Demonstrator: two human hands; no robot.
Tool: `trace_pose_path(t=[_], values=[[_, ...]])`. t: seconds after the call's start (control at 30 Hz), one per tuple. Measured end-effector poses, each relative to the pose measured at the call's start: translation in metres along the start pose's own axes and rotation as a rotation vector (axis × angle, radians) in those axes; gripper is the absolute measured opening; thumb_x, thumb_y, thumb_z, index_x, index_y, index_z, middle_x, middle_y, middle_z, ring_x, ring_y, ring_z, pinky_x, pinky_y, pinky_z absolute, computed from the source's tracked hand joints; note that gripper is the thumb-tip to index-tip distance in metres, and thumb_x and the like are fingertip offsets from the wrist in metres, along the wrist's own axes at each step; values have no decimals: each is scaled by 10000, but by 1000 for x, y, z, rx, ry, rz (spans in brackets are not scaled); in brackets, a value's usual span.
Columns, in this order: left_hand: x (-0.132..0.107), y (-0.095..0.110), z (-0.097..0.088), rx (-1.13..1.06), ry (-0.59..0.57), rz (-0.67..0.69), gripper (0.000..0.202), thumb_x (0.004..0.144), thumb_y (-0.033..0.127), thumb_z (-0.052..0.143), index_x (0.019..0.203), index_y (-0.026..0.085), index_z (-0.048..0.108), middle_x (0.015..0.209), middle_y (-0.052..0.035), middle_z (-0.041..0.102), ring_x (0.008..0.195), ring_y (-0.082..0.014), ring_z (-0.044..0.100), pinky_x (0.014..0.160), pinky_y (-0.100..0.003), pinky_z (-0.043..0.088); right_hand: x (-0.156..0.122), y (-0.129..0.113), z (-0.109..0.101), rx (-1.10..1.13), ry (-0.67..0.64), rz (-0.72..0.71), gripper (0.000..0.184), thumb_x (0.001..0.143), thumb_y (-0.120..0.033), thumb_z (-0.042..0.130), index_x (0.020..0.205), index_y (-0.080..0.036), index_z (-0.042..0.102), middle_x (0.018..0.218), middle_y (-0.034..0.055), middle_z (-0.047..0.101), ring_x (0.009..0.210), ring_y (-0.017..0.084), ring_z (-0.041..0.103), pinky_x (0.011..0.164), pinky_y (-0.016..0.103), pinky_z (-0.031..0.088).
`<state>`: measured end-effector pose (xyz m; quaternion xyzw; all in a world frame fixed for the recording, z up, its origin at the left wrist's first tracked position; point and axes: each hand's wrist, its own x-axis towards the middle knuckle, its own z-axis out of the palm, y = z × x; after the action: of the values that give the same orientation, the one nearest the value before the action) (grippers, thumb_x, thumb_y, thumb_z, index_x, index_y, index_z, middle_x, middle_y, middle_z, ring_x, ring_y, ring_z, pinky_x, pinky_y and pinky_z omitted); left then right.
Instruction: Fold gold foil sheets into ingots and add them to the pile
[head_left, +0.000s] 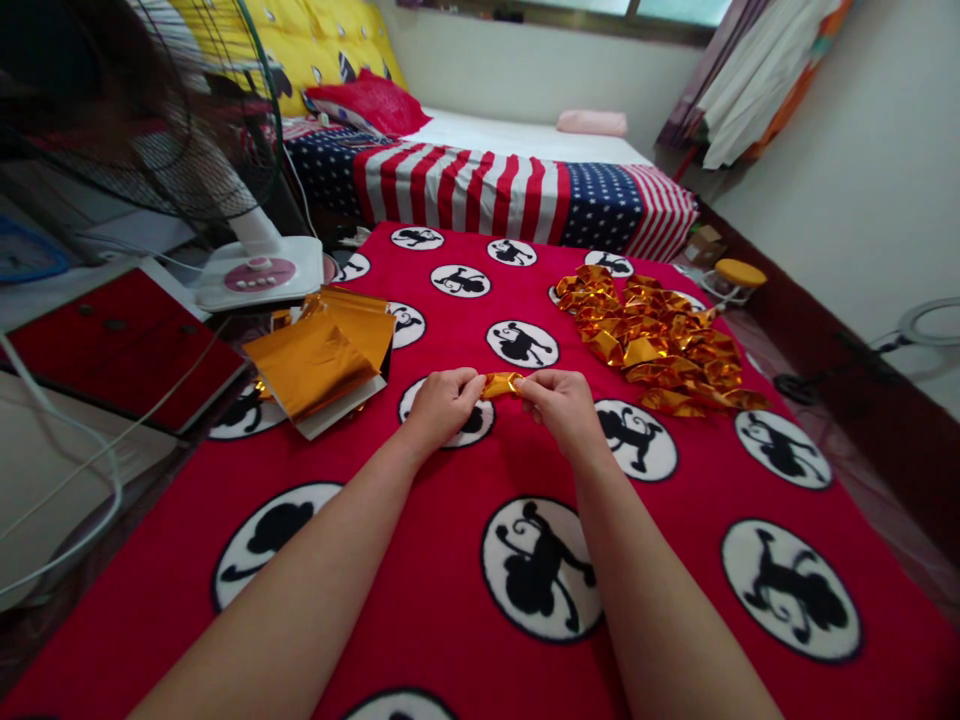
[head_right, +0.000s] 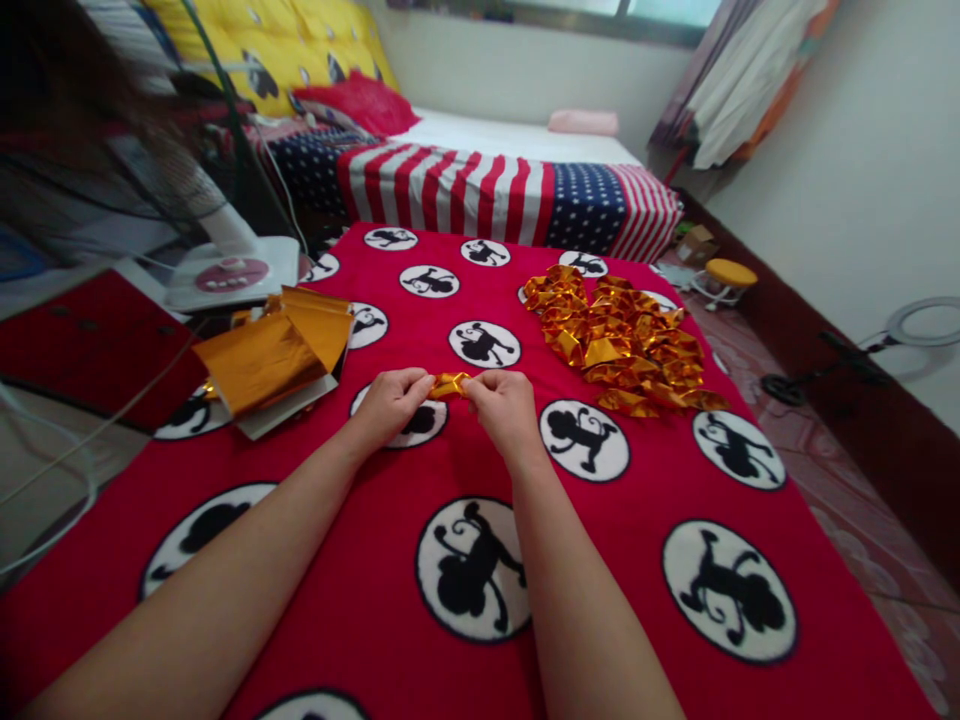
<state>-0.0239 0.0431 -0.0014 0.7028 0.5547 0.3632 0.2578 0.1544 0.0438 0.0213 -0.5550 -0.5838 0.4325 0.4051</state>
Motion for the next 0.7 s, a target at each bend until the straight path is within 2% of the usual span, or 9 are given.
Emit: trace_pose_path(t=[0.1, 0.23, 0.3, 0.5, 0.7], values=[[2, -3, 2, -169, 11, -47, 371, 877, 401, 446, 572, 192, 416, 546, 38, 383, 541, -111, 379, 540, -267, 238, 0, 0, 0, -39, -9, -25, 291, 725, -388, 614, 546, -158, 609, 435, -28, 481, 419, 88, 389, 435, 239, 254], [3, -2, 6, -537, 9, -176, 340, 831, 444, 490, 609, 189, 450, 537, 48, 360, 493, -94, 322, 494, -256, 227, -1, -1, 0, -75, -17, -62, 311, 737, -395, 612, 539, -154, 605, 458, -24, 484, 443, 85, 387, 454, 236, 261], [3, 2, 6, -644, -1, -232, 331, 813, 451, 512, 623, 184, 467, 520, 57, 342, 467, -82, 280, 472, -253, 198, -1, -3, 1, -82, -19, -67, 317, 741, -395, 609, 533, -156, 596, 463, -24, 482, 448, 85, 385, 458, 236, 259], [1, 10, 2, -789, -32, -326, 322, 786, 452, 550, 635, 176, 481, 490, 82, 276, 437, -61, 195, 449, -253, 130, -3, -5, 2, -95, -16, -82, 322, 748, -395, 594, 523, -166, 570, 458, -28, 467, 451, 88, 381, 465, 237, 257], [0, 11, 1, -857, -32, -330, 324, 766, 456, 571, 630, 184, 458, 487, 85, 259, 432, -58, 197, 448, -249, 114, -3, -6, 2, -114, -27, -69, 325, 745, -401, 592, 522, -166, 568, 463, -17, 485, 460, 95, 403, 468, 239, 264]])
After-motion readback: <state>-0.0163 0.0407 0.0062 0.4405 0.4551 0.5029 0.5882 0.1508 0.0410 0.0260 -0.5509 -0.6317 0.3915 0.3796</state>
